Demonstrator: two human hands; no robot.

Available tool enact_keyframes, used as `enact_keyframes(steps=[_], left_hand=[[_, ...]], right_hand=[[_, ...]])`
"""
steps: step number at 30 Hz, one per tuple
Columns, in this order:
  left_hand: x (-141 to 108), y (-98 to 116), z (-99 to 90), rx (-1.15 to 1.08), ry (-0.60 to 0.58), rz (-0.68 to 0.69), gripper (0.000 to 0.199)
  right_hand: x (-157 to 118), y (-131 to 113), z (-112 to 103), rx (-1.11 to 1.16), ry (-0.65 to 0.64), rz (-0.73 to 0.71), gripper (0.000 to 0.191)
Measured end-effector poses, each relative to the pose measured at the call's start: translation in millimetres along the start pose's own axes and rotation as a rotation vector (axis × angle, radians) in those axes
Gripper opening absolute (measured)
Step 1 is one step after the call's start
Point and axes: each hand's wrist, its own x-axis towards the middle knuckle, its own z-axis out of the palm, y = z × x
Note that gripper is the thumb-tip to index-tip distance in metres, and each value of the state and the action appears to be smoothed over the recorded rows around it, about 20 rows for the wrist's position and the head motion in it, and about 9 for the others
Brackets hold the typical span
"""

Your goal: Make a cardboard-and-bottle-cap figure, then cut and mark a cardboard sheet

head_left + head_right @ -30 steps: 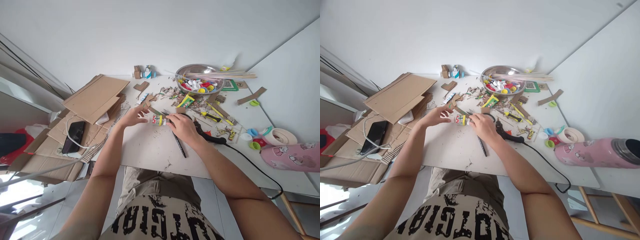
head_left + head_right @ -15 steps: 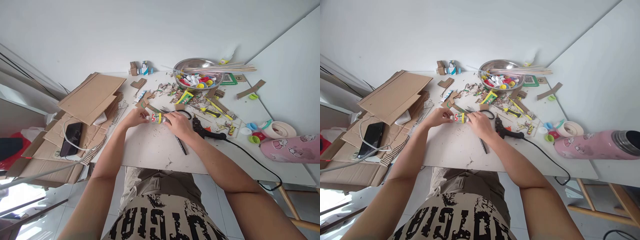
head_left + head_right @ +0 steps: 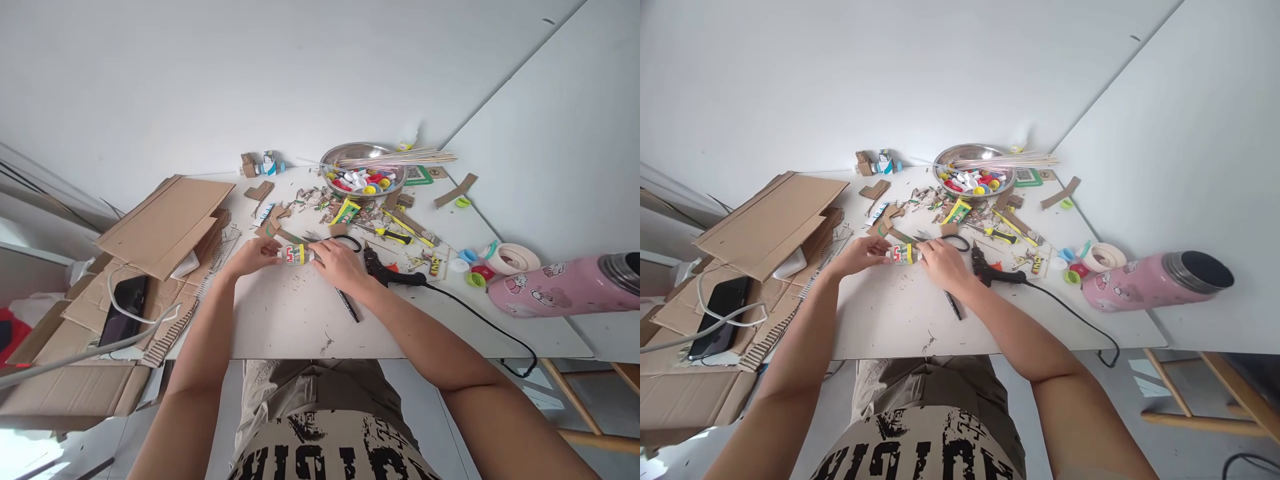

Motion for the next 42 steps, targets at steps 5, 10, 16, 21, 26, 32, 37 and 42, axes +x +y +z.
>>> enact_keyframes(steps=[5,10,16,21,26,32,37,42], left_hand=[[0.3,-0.3,-6.2,-0.088,0.085,-0.030,0.048],[3.0,-1.2,-3.5,-0.111,0.144,-0.069,0.045],[5.5,-5.6,-2.3,-0.102,0.141,-0.040,0.042],[8.3,-6.9,-1.5,-0.069,0.158,-0.029,0.040],[8.6,-7.3,1.1,-0.058,0.184,-0.035,0.035],[9.0,-9.1,7.9,-0.084,0.303,-0.031,0.029],[12.1,-5.3,18.8,-0.170,0.489,0.033,0.038],[11.3,8.1,36.0,-0.597,0.606,0.399,0.068]], right_hand=[[7.9,38.0,-19.0,0.021,0.180,0.093,0.036],[31.5,112.9,-31.9,0.139,0.267,0.278,0.009],[55.7,138.3,-16.2,0.166,0.315,0.356,0.024],[66.2,120.8,-3.0,0.188,0.347,0.405,0.035],[72.7,95.1,-10.4,0.254,0.397,0.379,0.033],[75.4,69.9,-26.0,0.585,0.536,0.310,0.034],[68.4,41.1,-25.9,0.880,0.499,0.218,0.042],[60.3,11.6,-31.6,1.079,0.375,0.201,0.055]])
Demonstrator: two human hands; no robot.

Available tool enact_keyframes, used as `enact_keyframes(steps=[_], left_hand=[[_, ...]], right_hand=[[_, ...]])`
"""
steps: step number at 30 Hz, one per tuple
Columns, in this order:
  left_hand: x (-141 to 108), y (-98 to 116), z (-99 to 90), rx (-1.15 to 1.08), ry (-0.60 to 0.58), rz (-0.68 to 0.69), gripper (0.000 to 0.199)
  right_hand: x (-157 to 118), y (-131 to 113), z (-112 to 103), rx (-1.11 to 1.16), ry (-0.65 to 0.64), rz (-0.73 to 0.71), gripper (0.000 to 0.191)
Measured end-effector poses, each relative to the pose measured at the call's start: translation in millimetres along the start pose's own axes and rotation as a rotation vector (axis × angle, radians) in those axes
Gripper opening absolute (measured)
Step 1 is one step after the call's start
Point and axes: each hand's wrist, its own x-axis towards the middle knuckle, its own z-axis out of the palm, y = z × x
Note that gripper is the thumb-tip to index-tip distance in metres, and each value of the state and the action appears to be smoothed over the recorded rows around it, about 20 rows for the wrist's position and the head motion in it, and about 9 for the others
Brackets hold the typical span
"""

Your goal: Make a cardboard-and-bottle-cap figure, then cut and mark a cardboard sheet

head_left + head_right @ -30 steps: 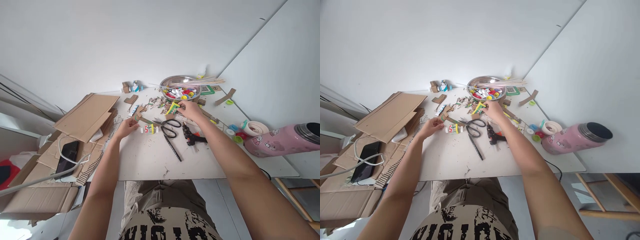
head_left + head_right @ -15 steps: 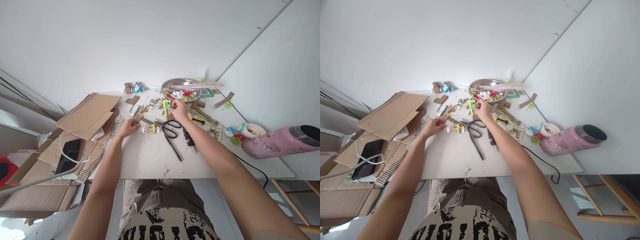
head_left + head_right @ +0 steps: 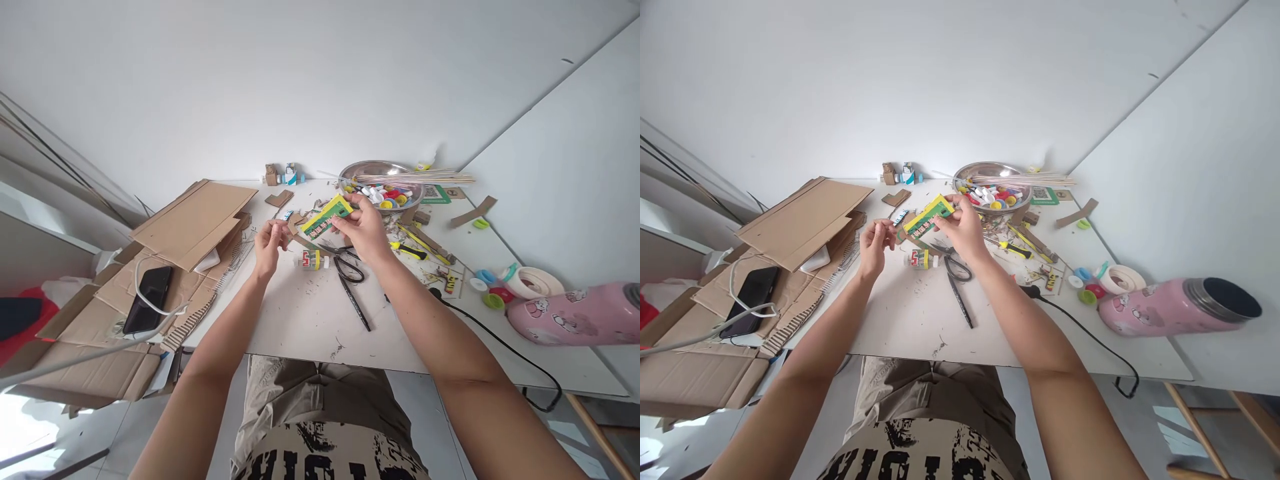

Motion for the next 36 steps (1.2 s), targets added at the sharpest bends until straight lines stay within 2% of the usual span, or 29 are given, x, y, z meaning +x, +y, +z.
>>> enact_keyframes(steps=[2,6,10,13,16,19,21,24,26,28,32,36], left_hand=[[-5.1,3.4,8.3,-0.120,-0.054,0.020,0.072],[-13.4,7.9,19.9,-0.130,-0.161,-0.058,0.067],[-16.1,7.4,23.4,-0.145,-0.068,-0.067,0.067],[-18.1,7.3,24.3,-0.153,-0.010,-0.035,0.067],[-24.9,8.2,27.5,-0.128,-0.061,-0.033,0.067],[-33.7,7.7,31.8,-0.106,-0.148,-0.035,0.065],[-36.3,6.0,32.8,-0.106,-0.124,-0.030,0.062],[-32.0,2.4,29.9,-0.110,0.005,-0.053,0.053],[-26.0,0.4,26.6,-0.132,0.083,-0.090,0.046],[-20.8,-0.7,24.1,-0.166,0.130,-0.126,0.042],[-18.0,-1.1,23.6,-0.202,0.142,-0.174,0.045],[-19.9,0.3,26.2,-0.197,0.102,-0.197,0.051]], right_hand=[[-4.2,-5.7,6.6,0.064,-0.041,0.044,0.051],[-11.8,-9.2,17.4,0.116,-0.107,0.114,0.049],[-19.3,-9.2,20.1,0.046,-0.157,0.178,0.048],[-25.8,-11.7,21.3,-0.020,-0.274,0.241,0.052],[-34.2,-15.7,24.7,0.093,-0.391,0.304,0.057],[-40.3,-19.5,22.0,0.109,-0.411,0.264,0.053],[-40.9,-20.6,11.6,-0.065,-0.388,0.181,0.039],[-37.6,-19.1,-14.1,-0.465,-0.316,0.086,0.014],[-35.3,-16.4,-29.8,-0.754,-0.268,0.110,0.010],[-34.5,-13.7,-37.8,-1.033,-0.284,0.172,0.012],[-37.1,-14.0,-28.7,-1.399,-0.464,0.291,0.019],[-39.5,-21.2,-13.8,-1.467,-0.542,0.307,0.022]])
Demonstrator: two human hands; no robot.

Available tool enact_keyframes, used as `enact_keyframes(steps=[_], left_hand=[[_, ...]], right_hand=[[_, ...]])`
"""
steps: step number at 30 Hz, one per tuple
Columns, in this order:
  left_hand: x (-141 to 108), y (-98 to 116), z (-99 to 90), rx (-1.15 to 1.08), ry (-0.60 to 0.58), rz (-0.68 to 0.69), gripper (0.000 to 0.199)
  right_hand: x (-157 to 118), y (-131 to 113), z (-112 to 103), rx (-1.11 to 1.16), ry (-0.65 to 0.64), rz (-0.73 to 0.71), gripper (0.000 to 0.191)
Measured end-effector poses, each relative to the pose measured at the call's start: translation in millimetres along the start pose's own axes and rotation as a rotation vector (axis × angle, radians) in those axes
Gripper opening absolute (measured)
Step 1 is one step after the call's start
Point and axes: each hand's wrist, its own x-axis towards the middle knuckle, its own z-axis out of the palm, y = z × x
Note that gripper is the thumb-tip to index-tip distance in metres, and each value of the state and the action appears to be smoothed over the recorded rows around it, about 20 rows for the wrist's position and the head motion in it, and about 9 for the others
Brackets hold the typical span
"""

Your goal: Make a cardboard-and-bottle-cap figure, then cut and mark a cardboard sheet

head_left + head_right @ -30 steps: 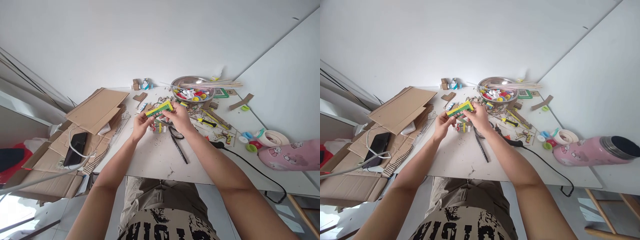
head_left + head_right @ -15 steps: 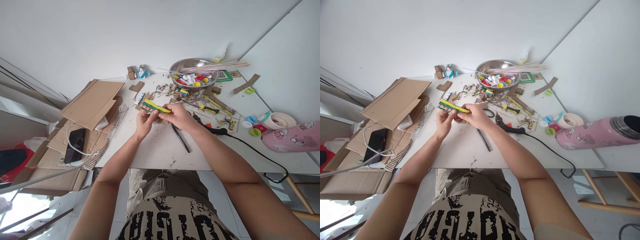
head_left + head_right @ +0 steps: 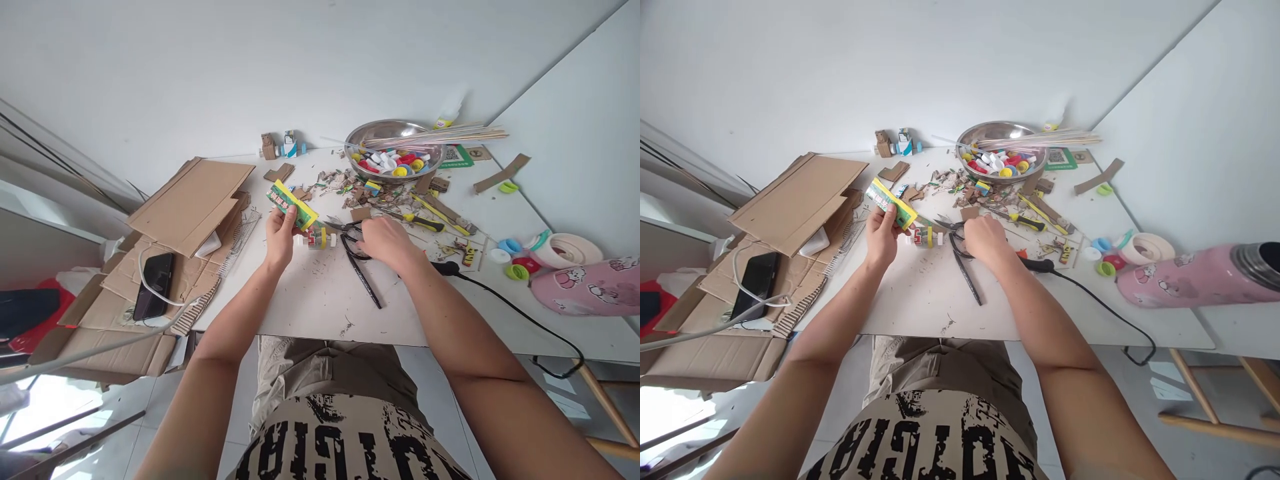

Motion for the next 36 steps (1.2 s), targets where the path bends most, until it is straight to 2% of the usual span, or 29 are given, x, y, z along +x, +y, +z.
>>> enact_keyframes(steps=[5,8,11,13,14,17,19,23,27,31,36], left_hand=[[0.0,3.2,0.9,0.006,-0.016,-0.019,0.053],[1.2,3.8,-0.9,0.025,-0.027,-0.026,0.050],[2.3,3.9,-2.7,0.042,-0.059,-0.006,0.051],[3.2,5.4,-2.8,0.050,-0.083,0.004,0.052],[3.9,6.9,-2.3,0.056,-0.093,0.004,0.053],[7.9,14.0,1.1,0.065,-0.115,-0.003,0.052],[12.1,19.9,5.1,0.064,-0.129,-0.004,0.051],[22.9,29.0,17.5,0.085,-0.186,-0.015,0.044],[34.4,32.3,35.0,0.101,-0.220,-0.020,0.040],[41.5,31.8,50.5,0.131,-0.250,-0.006,0.039],[41.9,31.2,56.8,0.150,-0.287,-0.026,0.037]], right_hand=[[-5.1,-2.0,-7.8,-0.010,0.016,0.027,0.024],[-5.9,6.0,-10.1,0.085,0.099,0.115,0.022],[-4.0,16.3,-7.2,0.309,0.222,0.139,0.015],[-2.0,19.5,-2.8,0.539,0.285,0.043,0.012],[-1.4,19.2,-0.6,0.662,0.298,-0.033,0.016],[-2.3,12.4,2.3,0.962,0.237,-0.259,0.038],[-5.5,6.3,0.7,1.056,0.144,-0.340,0.050],[-11.1,-0.8,-3.5,1.114,-0.006,-0.386,0.069],[-9.2,-0.8,-1.8,1.179,-0.044,-0.420,0.089],[-8.8,3.2,-3.0,1.189,-0.019,-0.451,0.094],[-12.7,6.3,-8.8,1.160,0.050,-0.421,0.084]])
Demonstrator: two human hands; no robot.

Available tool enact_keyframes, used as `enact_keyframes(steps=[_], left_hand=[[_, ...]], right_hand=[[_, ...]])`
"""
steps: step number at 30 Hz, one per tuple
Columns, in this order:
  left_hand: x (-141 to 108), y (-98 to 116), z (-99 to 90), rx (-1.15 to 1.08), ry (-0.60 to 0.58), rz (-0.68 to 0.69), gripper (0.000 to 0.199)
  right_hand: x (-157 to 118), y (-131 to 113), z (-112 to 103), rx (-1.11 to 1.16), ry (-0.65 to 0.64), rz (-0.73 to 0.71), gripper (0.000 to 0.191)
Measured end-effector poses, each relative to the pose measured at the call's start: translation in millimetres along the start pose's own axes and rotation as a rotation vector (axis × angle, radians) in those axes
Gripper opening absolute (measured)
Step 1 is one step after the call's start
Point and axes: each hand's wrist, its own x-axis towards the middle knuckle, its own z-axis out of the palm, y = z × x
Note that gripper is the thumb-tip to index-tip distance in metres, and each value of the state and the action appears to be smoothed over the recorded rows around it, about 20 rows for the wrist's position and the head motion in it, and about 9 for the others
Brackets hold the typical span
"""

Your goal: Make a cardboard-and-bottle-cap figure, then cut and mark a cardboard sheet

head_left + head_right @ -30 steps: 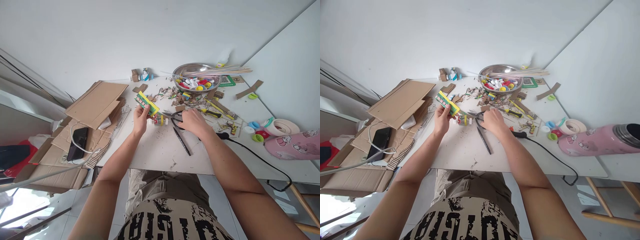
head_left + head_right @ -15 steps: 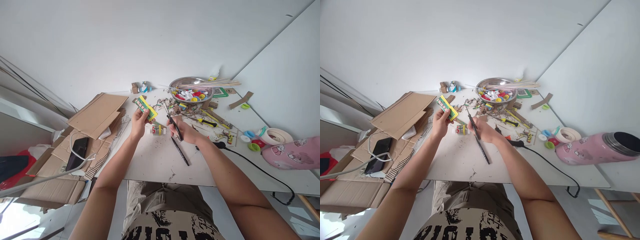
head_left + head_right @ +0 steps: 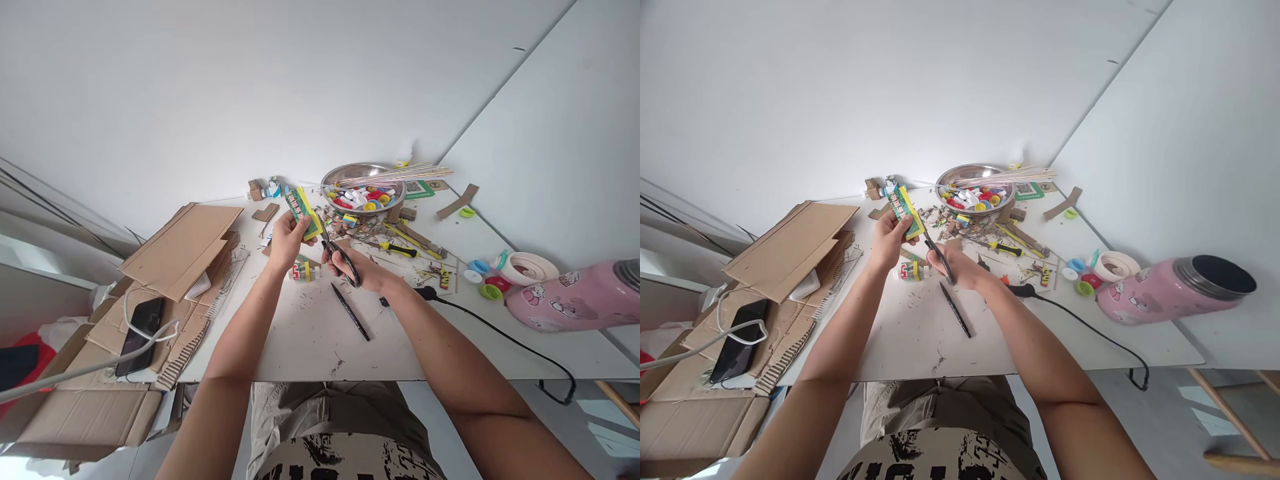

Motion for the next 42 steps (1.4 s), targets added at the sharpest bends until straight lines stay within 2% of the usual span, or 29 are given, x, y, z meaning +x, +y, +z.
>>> enact_keyframes(steps=[6,12,18,23,30,36,42], left_hand=[[-2.0,4.3,-3.7,-0.020,-0.027,-0.007,0.039],[-6.3,9.7,-3.5,-0.005,-0.042,0.043,0.043],[-8.3,13.3,-4.8,0.012,-0.014,0.077,0.048],[-7.0,11.4,-6.9,0.008,-0.018,0.062,0.046],[-13.7,11.9,-5.6,0.047,-0.119,-0.022,0.051],[-14.7,14.9,-6.0,0.028,-0.113,-0.039,0.052],[-13.5,14.3,-6.7,0.038,-0.167,-0.067,0.051]], right_hand=[[1.1,1.4,3.2,-0.106,0.099,0.048,0.070],[2.8,1.2,9.7,-0.249,0.154,0.032,0.059],[2.0,-0.1,14.8,-0.226,0.203,0.016,0.054],[5.0,8.4,16.8,-0.224,0.222,-0.011,0.056],[15.8,38.0,23.1,-0.306,0.265,-0.007,0.054],[16.9,39.0,26.1,-0.266,0.310,-0.012,0.059],[15.3,36.8,27.2,-0.192,0.287,-0.005,0.062]])
